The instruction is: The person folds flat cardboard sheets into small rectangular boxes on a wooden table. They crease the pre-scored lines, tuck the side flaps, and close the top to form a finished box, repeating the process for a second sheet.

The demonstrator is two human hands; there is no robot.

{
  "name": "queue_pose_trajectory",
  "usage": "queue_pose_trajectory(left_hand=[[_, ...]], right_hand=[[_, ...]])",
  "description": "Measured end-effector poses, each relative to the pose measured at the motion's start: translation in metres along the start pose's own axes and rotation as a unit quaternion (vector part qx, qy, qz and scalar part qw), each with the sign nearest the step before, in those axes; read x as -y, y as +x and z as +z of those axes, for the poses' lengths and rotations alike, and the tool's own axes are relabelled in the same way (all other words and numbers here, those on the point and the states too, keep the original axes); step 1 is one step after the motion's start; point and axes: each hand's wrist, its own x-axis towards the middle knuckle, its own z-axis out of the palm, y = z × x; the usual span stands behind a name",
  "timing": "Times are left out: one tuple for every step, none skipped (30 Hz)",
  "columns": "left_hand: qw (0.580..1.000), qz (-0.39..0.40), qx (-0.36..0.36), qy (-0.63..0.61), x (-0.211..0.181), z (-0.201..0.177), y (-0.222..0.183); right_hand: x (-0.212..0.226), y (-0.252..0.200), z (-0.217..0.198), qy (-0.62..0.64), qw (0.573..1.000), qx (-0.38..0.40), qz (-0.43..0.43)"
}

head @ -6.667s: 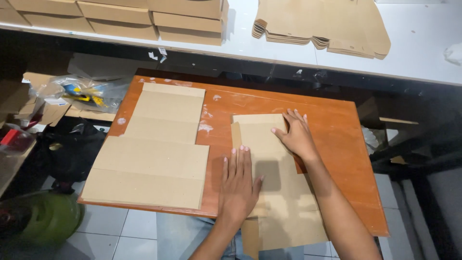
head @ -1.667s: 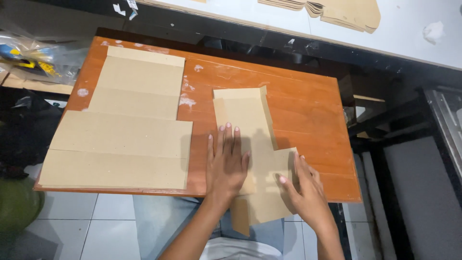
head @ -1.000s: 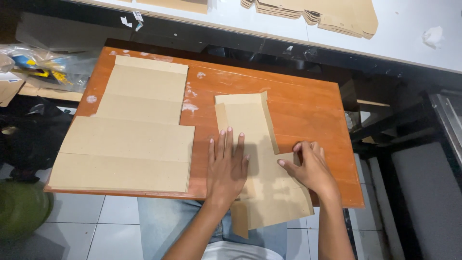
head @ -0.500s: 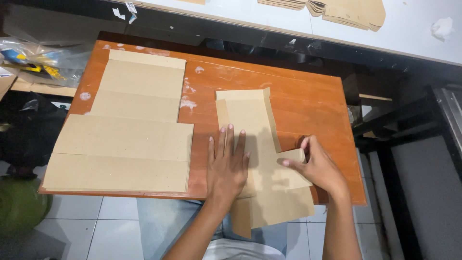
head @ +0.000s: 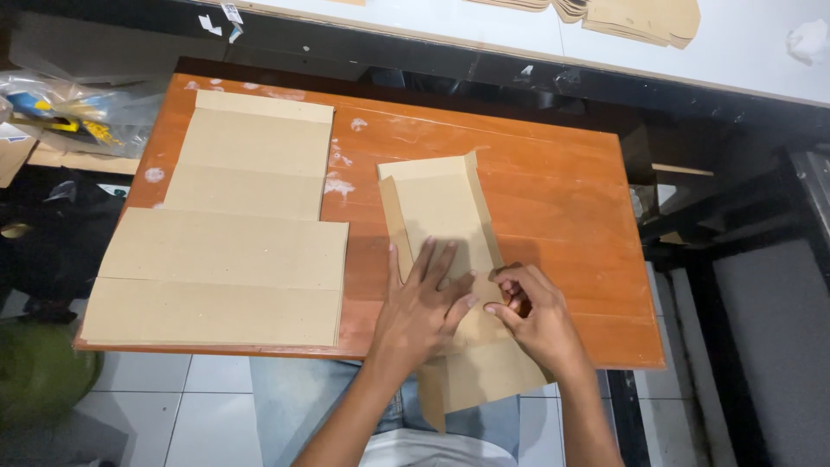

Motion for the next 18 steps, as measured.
queue_pose_trajectory(left_hand=[[1.000,-0.014,0.023,0.007,-0.001,-0.004,0.001],[0.998,-0.028,0.046,0.014,-0.001,-0.007,0.001],[0.998,-0.029,0.047,0.015,-0.001,-0.007,0.002],[0.998,-0.046,0.042,0.004,-0.001,-0.007,0.004],[0.997,-0.064,0.037,-0.007,-0.002,-0.007,0.006],[0.997,-0.062,0.037,-0.007,-0.001,-0.007,0.007],[0.998,-0.062,0.016,-0.026,0.001,-0.007,0.009],[0.997,-0.065,-0.004,-0.044,0.002,-0.007,0.008],[0.997,-0.067,-0.002,-0.044,0.007,0.007,0.008],[0.993,-0.025,-0.110,-0.019,0.012,0.020,0.008],[0.976,0.018,-0.215,0.008,0.017,0.033,0.008],[0.976,0.021,-0.215,0.008,0.017,0.034,0.010],[0.978,0.008,-0.207,0.005,0.018,0.035,0.012],[0.980,-0.006,-0.198,0.001,0.017,0.037,0.014],[0.980,-0.002,-0.198,0.000,0.015,0.035,0.014],[0.982,-0.011,-0.189,0.002,0.014,0.033,0.013],[0.983,-0.020,-0.180,0.003,0.012,0.030,0.012],[0.983,-0.017,-0.181,0.007,0.014,0.032,0.013]], right_hand=[[0.002,-0.002,0.000,-0.045,0.999,-0.001,-0.020],[0.004,-0.004,0.001,-0.089,0.995,-0.003,-0.039],[-0.001,-0.005,0.003,-0.088,0.995,-0.002,-0.039],[-0.006,-0.006,0.005,-0.145,0.988,0.006,-0.045],[-0.011,-0.006,0.006,-0.202,0.978,0.015,-0.052],[-0.006,-0.009,0.006,-0.202,0.978,0.013,-0.051],[-0.002,-0.012,0.006,-0.226,0.973,0.031,-0.037],[0.003,-0.016,0.007,-0.250,0.967,0.051,-0.024],[-0.012,-0.019,0.008,-0.249,0.967,0.053,-0.024],[-0.028,-0.022,0.009,-0.266,0.959,0.024,-0.099],[-0.043,-0.026,0.010,-0.280,0.944,-0.006,-0.174],[-0.041,-0.033,0.008,-0.280,0.944,-0.009,-0.173],[-0.039,-0.040,0.006,-0.300,0.938,-0.009,-0.173],[-0.037,-0.048,0.003,-0.321,0.931,-0.009,-0.172],[-0.034,-0.057,-0.001,-0.322,0.931,-0.012,-0.170],[-0.031,-0.065,-0.003,-0.331,0.925,-0.021,-0.184],[-0.028,-0.074,-0.006,-0.340,0.919,-0.031,-0.198],[-0.031,-0.080,-0.008,-0.338,0.919,-0.035,-0.198]])
